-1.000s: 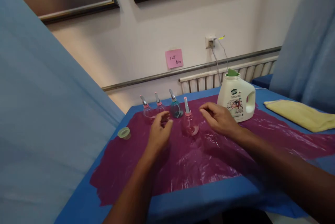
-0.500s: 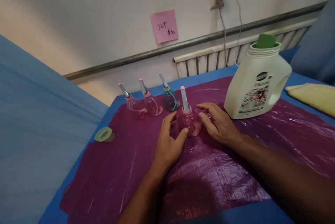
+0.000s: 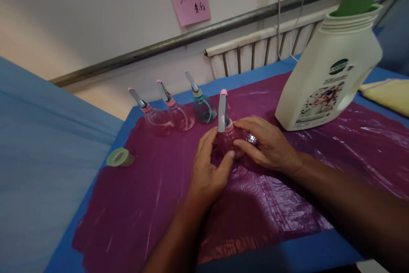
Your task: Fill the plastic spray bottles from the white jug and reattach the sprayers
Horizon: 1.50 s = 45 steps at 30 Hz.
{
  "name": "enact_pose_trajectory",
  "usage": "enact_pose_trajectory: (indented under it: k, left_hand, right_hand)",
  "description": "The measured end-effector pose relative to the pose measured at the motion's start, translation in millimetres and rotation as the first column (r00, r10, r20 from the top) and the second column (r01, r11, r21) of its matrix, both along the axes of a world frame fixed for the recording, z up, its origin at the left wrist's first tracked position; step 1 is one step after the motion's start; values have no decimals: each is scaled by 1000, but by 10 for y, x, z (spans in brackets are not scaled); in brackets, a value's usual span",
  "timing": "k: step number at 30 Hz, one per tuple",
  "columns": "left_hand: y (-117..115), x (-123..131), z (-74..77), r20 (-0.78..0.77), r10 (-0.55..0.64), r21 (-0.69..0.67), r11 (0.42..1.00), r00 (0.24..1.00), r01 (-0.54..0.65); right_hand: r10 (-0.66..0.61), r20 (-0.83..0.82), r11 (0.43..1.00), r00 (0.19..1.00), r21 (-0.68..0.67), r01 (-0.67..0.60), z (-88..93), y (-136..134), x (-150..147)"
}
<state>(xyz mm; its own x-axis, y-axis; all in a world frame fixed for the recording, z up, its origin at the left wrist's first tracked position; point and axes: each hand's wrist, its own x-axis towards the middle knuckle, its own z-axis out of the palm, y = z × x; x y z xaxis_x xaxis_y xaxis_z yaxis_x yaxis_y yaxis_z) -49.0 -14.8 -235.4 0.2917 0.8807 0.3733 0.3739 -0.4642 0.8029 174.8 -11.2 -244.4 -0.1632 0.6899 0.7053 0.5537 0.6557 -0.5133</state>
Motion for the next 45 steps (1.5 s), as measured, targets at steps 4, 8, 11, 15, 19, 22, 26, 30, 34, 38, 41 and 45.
enact_pose_trajectory:
  k: [4, 8, 11, 15, 19, 22, 26, 30, 34, 38, 41, 45]
  left_hand:
    - [-11, 17, 64, 32, 20, 3, 1000, 999, -20]
    - [12, 12, 73, 89, 45, -19, 999, 995, -43]
    - [25, 17, 65, 124, 33, -33, 999, 992, -29]
    - [25, 24, 77, 115, 6, -20, 1000, 993, -4]
    - [27, 9, 79, 71, 48, 10, 999, 996, -49]
    - [33, -6, 63, 67, 80, 9, 997, 995, -81]
    - [34, -12, 52, 46, 90, 40, 995, 995, -92]
    - [22, -4, 75, 15, 84, 81, 993, 996, -85]
    - [7, 5, 86, -14, 84, 98, 992, 996, -83]
    - [1, 22, 62, 12, 29, 60, 998, 1000, -30]
    - [-12, 44, 44, 45, -8, 22, 1000, 999, 7]
    - [-47, 73, 41, 68, -57, -47, 997, 996, 60]
  right_hand:
    - [12, 1, 1000, 1000, -11, -12, 43, -51, -23]
    - [20, 4, 1000, 1000, 11, -20, 66, -83, -35]
    - [18, 2, 1000, 1000, 9, -18, 60, -84, -35]
    - [8, -12, 999, 1000, 35, -8, 31, -67, -36]
    - [3, -8, 994, 1000, 113, -2, 17, -56, -36]
    - [0, 3, 991, 1000, 133, -1, 35, -69, -31]
    - [41, 2, 992, 999, 116, -41, 69, -93, -25]
    - [25, -35, 997, 999, 73, -23, 64, -95, -28]
    - [21, -43, 1000, 999, -2, -21, 29, -92, -25]
    - [36, -51, 996, 998, -80, -40, 6, -107, -18]
    - [37, -64, 993, 997, -107, -44, 8, -119, -22]
    - [48, -73, 993, 996, -101, -55, 32, -129, -41]
